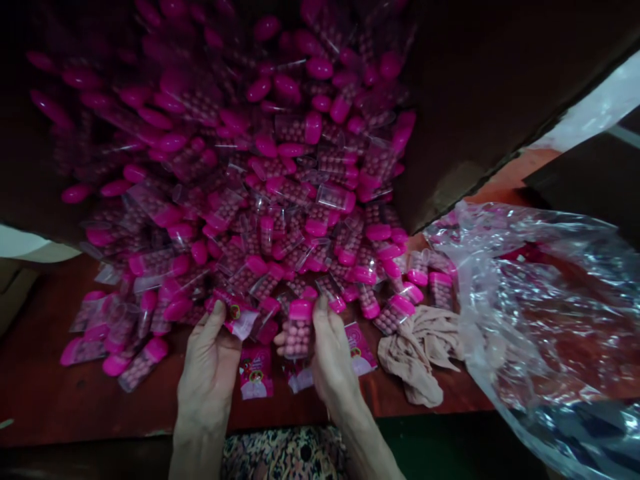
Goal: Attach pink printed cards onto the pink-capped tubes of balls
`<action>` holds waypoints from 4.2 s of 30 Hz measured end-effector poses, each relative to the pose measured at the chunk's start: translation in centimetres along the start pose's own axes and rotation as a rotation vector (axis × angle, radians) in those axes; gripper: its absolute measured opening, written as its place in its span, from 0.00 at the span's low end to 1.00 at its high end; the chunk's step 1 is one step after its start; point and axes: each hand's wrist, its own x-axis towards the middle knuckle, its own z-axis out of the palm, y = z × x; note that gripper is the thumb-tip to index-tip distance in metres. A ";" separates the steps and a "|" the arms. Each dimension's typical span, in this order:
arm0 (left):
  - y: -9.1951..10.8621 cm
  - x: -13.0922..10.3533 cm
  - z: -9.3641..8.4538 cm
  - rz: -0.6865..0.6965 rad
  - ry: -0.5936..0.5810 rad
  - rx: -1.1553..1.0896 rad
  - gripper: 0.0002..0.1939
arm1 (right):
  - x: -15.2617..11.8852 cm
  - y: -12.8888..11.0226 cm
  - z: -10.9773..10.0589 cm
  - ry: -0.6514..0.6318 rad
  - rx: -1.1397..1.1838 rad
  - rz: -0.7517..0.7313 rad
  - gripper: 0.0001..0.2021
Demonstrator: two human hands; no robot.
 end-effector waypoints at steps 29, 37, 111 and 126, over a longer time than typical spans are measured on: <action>-1.9 -0.9 1.3 0.059 -0.099 0.097 0.07 | -3.9 1.6 0.7 -0.001 -0.260 -0.171 0.17; -2.6 -1.3 1.2 0.065 -0.156 0.147 0.06 | -3.4 2.3 0.3 0.021 -0.230 -0.187 0.20; -2.3 -3.3 1.6 -0.251 -0.322 0.246 0.15 | -4.1 0.7 -0.9 -0.261 -0.090 -0.008 0.10; -1.9 -2.9 1.1 -0.188 -0.303 0.195 0.11 | -4.3 1.0 -0.3 -0.284 0.073 0.085 0.11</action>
